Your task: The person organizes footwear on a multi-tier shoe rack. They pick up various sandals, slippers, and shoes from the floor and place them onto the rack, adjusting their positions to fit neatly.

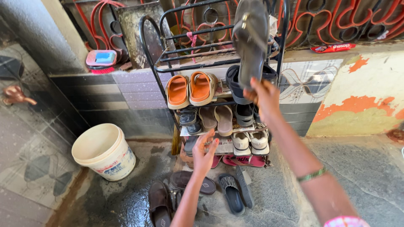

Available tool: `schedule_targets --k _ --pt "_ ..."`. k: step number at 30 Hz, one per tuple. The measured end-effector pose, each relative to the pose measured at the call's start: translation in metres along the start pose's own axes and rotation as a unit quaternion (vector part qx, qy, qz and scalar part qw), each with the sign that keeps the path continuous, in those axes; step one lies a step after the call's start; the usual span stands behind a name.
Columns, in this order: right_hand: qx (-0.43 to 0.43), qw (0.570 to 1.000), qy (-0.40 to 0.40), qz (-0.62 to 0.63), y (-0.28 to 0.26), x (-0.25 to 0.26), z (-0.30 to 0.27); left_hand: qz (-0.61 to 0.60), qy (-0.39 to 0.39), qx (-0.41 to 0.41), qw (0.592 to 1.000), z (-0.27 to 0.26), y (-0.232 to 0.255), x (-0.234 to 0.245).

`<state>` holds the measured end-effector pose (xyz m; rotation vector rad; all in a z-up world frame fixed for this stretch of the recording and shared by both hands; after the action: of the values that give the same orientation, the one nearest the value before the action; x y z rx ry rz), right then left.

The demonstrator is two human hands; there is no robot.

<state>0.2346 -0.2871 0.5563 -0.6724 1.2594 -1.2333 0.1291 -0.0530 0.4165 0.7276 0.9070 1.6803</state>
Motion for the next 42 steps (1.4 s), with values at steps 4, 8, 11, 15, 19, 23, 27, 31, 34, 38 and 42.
schedule_targets --k 4,8,11,15,19,23,27,31,34,38,42 --pt "0.022 0.998 0.039 0.052 -0.036 -0.005 0.054 -0.003 0.016 0.080 0.997 -0.011 -0.030 -0.005" --pt "0.018 0.996 0.084 -0.012 -0.048 -0.003 0.082 -0.009 0.001 0.054 0.998 -0.019 -0.036 -0.009" --pt "0.067 0.986 0.127 -0.086 -0.055 0.000 0.088 0.024 -0.004 0.054 0.998 -0.023 -0.030 -0.011" --pt "0.296 0.870 0.197 -0.342 -0.071 -0.001 0.068 0.095 -0.021 0.035 0.995 -0.027 -0.003 -0.014" --pt "0.522 0.688 0.073 -0.498 -0.066 -0.011 0.039 0.187 -0.066 -0.052 0.979 -0.025 0.041 -0.023" --pt "0.552 0.640 0.097 -0.525 -0.058 -0.010 0.042 0.318 -0.081 -0.218 0.919 0.019 0.086 -0.040" --pt "0.566 0.578 0.104 -0.578 -0.066 -0.016 0.055 0.399 -0.060 -0.327 0.855 0.106 0.122 -0.079" --pt "0.545 0.507 0.046 -0.665 -0.075 -0.018 0.068 0.586 -0.059 -0.247 0.770 0.186 0.130 -0.115" --pt "0.561 0.444 0.039 -0.697 -0.076 -0.023 0.070 0.609 -0.074 -0.170 0.771 0.204 0.120 -0.123" --pt "0.575 0.378 0.098 -0.718 -0.067 -0.034 0.065 0.571 -0.097 -0.133 0.804 0.203 0.108 -0.117" --pt "0.560 0.396 0.104 -0.720 -0.065 -0.039 0.071 0.566 -0.092 -0.170 0.801 0.208 0.109 -0.109"
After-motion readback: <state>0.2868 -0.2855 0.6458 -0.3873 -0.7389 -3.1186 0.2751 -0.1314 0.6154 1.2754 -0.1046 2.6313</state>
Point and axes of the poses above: each hand's wrist, its own z-axis towards the middle knuckle, its own x-axis out of the back of the hand, y = z × x, the point moved 4 cm from there along z, towards the middle knuckle, and after that the axes turned 4 degrees about y, right-handed, at the moved point
